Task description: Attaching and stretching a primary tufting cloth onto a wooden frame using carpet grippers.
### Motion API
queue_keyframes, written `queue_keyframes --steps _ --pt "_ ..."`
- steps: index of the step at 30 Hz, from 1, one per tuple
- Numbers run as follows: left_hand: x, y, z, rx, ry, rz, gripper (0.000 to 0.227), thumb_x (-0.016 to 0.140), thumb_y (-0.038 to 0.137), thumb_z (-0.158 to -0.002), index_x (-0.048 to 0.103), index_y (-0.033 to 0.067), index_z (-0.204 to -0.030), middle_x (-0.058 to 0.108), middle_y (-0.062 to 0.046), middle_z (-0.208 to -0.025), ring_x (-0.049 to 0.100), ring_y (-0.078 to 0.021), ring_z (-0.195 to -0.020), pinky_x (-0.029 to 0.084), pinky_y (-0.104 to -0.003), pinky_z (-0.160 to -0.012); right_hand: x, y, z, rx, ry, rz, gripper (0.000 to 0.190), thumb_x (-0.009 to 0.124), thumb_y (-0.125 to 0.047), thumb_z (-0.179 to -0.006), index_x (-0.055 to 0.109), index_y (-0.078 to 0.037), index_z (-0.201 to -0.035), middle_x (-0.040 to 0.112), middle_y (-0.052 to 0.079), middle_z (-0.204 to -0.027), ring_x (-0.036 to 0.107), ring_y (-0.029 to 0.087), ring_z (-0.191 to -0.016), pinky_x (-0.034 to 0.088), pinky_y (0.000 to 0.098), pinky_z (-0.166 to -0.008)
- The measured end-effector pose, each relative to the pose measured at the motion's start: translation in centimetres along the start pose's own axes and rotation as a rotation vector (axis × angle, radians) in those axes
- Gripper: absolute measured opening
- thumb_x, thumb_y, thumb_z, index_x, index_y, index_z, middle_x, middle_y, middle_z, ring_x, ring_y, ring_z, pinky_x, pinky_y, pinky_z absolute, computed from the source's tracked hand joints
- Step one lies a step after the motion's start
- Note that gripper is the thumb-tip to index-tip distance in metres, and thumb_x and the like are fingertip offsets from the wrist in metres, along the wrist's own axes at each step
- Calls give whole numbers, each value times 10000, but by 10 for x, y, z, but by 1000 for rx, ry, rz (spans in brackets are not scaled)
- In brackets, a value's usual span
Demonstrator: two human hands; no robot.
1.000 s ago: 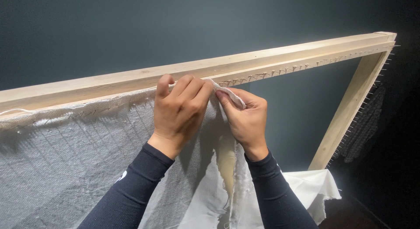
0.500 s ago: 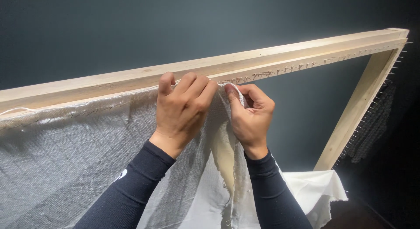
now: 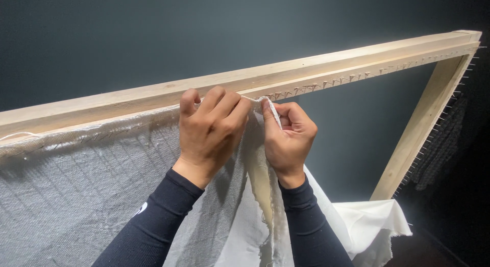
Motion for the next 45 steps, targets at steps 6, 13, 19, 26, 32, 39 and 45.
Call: queue_keyframes --steps 6,13,19,26,32,39,45 --pt "2 0 2 2 23 -43 73 721 255 -979 677 223 -930 641 90 -935 560 -141 -1105 310 -376 -996 -4 -16 -5 -183 -92 210 116 766 13 -968 704 14 -870 466 -92 -628 321 -19 -570 205 193 -504" --pt "0 -1 -1 -5 14 -33 87 727 236 -938 655 227 -891 626 89 -909 547 -151 -1123 309 -384 -988 1 -12 1 -153 -48 162 140 735 15 -1004 675 15 -878 501 -89 -670 356 -25 -615 245 188 -533" --pt "0 -2 1 -5 24 -29 72 729 235 -936 663 239 -909 626 94 -916 540 -151 -1118 307 -386 -987 3 -7 4 -116 6 104 188 727 23 -1010 635 8 -846 525 -74 -675 389 -27 -615 266 179 -534" --pt "3 -3 5 2 66 5 80 731 249 -993 674 229 -940 624 96 -910 546 -139 -1130 301 -377 -1000 -1 -13 4 -353 -47 246 50 732 49 -966 695 34 -937 613 -26 -713 454 -18 -606 304 166 -530" --pt "4 -4 4 19 49 -20 85 727 242 -982 673 242 -917 620 98 -874 552 -137 -1106 301 -376 -982 2 -8 5 -264 2 147 111 736 45 -1017 676 11 -930 605 -26 -739 461 -20 -634 321 158 -519" --pt "1 -4 3 16 63 5 59 719 226 -989 681 234 -945 623 101 -881 557 -132 -1103 299 -372 -995 1 -11 4 -303 21 218 105 720 60 -976 670 17 -895 604 -35 -685 458 -29 -596 300 161 -515" --pt "0 -6 4 31 69 -13 89 722 228 -989 663 227 -922 602 92 -869 564 -134 -1104 292 -371 -989 1 -9 7 -299 12 197 102 727 58 -998 665 21 -926 591 -34 -732 455 -18 -644 316 165 -554"
Point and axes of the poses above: each hand's wrist, its own z-axis away from the middle knuckle, its own x-axis out of the palm, y = z × x, the point moved 5 cm from there along -z, towards the middle knuckle
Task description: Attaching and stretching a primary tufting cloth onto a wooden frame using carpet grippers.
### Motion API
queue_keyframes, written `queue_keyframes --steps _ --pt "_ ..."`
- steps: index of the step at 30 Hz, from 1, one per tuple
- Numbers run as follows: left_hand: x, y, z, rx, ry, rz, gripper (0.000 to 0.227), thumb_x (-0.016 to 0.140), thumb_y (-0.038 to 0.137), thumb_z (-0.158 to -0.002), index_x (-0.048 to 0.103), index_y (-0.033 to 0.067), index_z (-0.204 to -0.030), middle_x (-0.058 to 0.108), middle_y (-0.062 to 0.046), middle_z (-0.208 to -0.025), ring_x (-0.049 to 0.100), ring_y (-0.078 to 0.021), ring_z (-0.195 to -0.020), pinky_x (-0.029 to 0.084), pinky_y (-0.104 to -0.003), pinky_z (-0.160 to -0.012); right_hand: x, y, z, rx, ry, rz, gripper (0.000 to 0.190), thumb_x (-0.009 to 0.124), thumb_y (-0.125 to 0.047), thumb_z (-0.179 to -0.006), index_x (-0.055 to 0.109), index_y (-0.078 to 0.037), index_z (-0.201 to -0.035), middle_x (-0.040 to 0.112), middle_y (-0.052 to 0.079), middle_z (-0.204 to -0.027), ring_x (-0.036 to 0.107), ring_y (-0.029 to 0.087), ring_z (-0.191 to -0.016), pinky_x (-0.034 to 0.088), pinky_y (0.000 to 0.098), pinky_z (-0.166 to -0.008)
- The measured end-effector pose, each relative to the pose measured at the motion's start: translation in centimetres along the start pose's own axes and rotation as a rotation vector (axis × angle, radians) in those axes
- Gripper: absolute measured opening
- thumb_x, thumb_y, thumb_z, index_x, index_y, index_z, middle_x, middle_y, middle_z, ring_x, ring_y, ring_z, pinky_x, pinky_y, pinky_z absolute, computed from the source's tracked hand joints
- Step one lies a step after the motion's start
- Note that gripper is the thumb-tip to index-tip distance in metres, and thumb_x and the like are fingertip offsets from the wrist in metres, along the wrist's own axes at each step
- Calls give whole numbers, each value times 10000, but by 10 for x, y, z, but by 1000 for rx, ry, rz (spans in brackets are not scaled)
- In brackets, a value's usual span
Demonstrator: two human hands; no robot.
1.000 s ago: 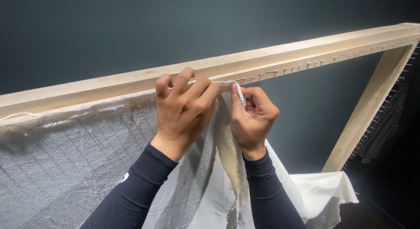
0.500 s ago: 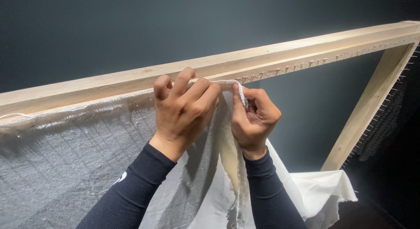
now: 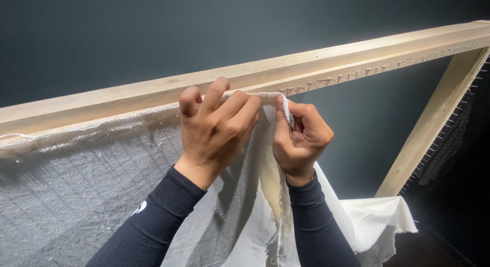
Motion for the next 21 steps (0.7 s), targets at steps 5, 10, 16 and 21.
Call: queue_keyframes --steps 5,10,16,21 --pt "-1 0 0 2 9 -2 88 723 234 -987 662 234 -924 590 90 -857 562 -136 -1097 293 -381 -997 3 6 0 59 41 -6 172 735 49 -1014 641 1 -878 541 -59 -688 403 -25 -620 283 154 -526" --pt "1 2 -2 -14 4 48 66 726 260 -1008 694 215 -971 594 78 -853 551 -149 -1070 290 -385 -983 1 10 1 112 65 -6 197 740 33 -1020 620 -3 -868 525 -64 -710 388 -23 -645 281 167 -565" --pt "4 7 -1 -25 24 50 42 724 263 -1040 718 222 -1040 623 99 -915 553 -138 -1138 287 -379 -1020 -2 10 -4 144 2 -60 219 740 14 -1031 606 -16 -861 536 -63 -702 401 -23 -637 290 163 -563" --pt "8 11 -1 8 -12 -67 85 657 227 -1050 705 185 -1107 611 72 -964 532 -120 -1162 296 -357 -1028 -3 9 -5 170 -45 -109 173 735 14 -1031 630 -11 -896 574 -55 -752 445 -17 -674 337 165 -588"
Point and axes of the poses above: each hand's wrist, its own z-axis away from the middle knuckle, its own x-axis out of the palm, y = z × x, the point moved 5 cm from there along -z, towards the middle knuckle
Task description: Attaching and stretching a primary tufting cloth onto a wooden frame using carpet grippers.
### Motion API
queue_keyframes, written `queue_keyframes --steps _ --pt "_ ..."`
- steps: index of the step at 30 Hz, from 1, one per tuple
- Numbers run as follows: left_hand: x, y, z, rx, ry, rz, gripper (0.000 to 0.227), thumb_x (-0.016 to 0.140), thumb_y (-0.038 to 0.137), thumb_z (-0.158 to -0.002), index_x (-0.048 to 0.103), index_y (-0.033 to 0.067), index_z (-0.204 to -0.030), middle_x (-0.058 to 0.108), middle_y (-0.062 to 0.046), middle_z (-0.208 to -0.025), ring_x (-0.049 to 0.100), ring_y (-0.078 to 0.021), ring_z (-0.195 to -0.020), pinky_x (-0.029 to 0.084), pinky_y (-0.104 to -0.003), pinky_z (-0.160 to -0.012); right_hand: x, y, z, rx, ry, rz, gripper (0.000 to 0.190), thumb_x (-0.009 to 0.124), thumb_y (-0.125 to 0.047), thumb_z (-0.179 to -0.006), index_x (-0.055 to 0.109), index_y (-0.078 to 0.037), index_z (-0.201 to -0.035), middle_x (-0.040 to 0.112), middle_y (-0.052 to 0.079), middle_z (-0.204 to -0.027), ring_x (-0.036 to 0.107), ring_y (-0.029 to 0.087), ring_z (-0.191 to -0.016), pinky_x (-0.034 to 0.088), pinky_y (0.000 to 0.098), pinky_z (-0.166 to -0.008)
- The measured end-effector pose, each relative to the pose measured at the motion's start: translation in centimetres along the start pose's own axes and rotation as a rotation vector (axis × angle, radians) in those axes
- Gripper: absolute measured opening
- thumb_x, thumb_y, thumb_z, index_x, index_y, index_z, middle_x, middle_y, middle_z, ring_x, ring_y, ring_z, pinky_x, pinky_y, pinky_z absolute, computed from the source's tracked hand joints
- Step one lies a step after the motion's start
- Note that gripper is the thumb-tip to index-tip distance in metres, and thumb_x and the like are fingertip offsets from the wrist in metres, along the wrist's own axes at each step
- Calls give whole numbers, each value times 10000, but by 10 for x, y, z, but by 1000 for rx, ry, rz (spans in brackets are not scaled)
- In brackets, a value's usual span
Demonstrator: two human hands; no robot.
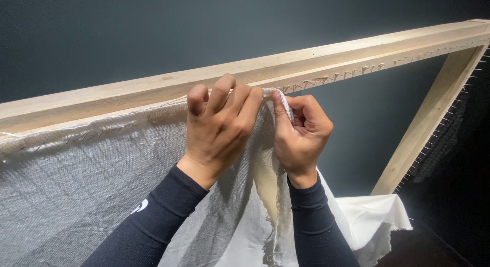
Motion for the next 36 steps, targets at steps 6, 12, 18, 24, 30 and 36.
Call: queue_keyframes --steps 6,12,18,24,30,36 --pt "11 3 -1 80 10 -82 109 650 206 -1003 683 146 -1088 561 48 -910 528 -106 -1120 287 -329 -969 -1 -9 -1 12 -16 37 110 752 7 -993 670 -1 -921 563 -67 -740 411 -12 -641 306 172 -563" --pt "10 5 -2 103 31 -110 96 651 215 -1023 693 138 -1062 577 54 -913 536 -97 -1123 282 -334 -989 -1 -17 -2 -73 -30 179 101 804 6 -952 706 2 -929 488 -34 -766 372 39 -651 293 226 -571" --pt "1 6 -11 71 -11 -138 68 650 219 -1006 677 171 -965 582 46 -889 554 -113 -1139 282 -349 -1000 -1 -12 -4 3 -17 197 133 813 -3 -939 698 0 -873 497 -29 -713 384 42 -631 308 228 -555" --pt "1 4 -12 14 -55 -31 36 667 202 -996 667 188 -962 616 48 -947 551 -145 -1135 281 -363 -1015 -3 -14 -7 -77 -63 296 81 808 8 -920 736 -13 -950 525 2 -722 426 67 -624 343 248 -563" --pt "0 4 -10 57 -34 -58 9 683 194 -996 676 194 -991 606 65 -920 557 -127 -1125 273 -349 -1014 -6 -19 -4 -27 -143 257 142 756 25 -896 746 -20 -1030 691 48 -899 587 90 -722 468 231 -643" --pt "-3 3 -11 67 -58 -77 38 668 207 -1019 690 236 -1013 577 107 -867 547 -105 -1089 266 -357 -1027 -7 -13 -4 65 -168 207 108 673 6 -1007 733 1 -1096 760 43 -958 687 80 -857 544 232 -800"
Point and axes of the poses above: each hand's wrist, its own z-axis away from the middle knuckle, its own x-axis out of the palm, y = z × x, the point moved 5 cm from there along -z, towards the middle knuckle
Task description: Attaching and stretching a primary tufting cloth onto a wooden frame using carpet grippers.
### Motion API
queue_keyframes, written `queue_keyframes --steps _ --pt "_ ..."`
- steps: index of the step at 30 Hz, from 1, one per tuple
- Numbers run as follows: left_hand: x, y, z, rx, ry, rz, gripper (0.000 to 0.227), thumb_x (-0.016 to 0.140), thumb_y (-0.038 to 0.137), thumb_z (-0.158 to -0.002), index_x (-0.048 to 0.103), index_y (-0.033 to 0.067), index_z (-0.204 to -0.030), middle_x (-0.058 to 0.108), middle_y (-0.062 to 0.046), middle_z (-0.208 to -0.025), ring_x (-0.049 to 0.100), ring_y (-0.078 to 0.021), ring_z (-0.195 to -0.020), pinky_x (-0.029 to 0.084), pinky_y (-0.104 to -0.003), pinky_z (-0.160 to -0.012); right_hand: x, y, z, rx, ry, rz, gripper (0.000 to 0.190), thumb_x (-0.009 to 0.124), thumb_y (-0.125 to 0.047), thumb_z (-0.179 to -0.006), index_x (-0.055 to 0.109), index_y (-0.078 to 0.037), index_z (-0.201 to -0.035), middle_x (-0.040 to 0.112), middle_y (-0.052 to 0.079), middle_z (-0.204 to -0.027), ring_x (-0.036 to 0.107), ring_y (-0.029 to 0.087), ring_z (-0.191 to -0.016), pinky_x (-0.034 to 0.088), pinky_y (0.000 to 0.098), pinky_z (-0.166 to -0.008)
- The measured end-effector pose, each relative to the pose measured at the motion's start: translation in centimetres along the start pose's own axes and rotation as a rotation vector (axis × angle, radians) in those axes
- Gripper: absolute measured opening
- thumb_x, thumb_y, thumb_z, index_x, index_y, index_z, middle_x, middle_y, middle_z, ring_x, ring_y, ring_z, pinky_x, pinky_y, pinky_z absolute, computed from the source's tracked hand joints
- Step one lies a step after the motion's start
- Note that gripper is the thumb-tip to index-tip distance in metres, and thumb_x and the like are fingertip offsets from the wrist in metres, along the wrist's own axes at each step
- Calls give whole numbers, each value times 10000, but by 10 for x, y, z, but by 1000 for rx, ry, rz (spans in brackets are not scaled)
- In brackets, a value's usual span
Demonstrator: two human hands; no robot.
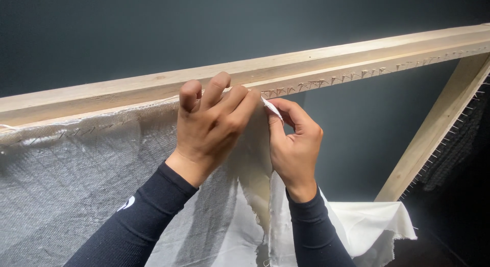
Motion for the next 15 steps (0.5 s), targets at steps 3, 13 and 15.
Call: queue_keyframes --steps 3,13,15 --pt "4 1 -2 -10 -52 5 83 664 195 -1019 672 237 -948 585 95 -846 552 -103 -1073 272 -350 -1025 0 2 1 102 42 -100 103 675 -38 -1020 723 13 -1096 732 10 -908 641 32 -806 525 192 -733" --pt "2 0 -4 -45 -29 92 56 657 188 -1032 699 220 -1016 610 88 -877 554 -114 -1090 269 -352 -1013 4 14 2 56 122 -222 66 677 -7 -1028 698 35 -1075 700 -8 -915 599 13 -799 490 167 -717" --pt "0 -1 -5 -44 -34 88 60 656 183 -1015 696 224 -999 618 88 -876 555 -111 -1093 272 -352 -1014 6 15 2 58 140 -235 62 677 -6 -1035 694 38 -1075 682 -11 -911 587 14 -797 475 166 -716"
Point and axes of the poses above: each hand's wrist, its own z-axis away from the middle knuckle, its own x-axis out of the palm, y = z × x, the point moved 5 cm from there along -z, towards the middle knuckle
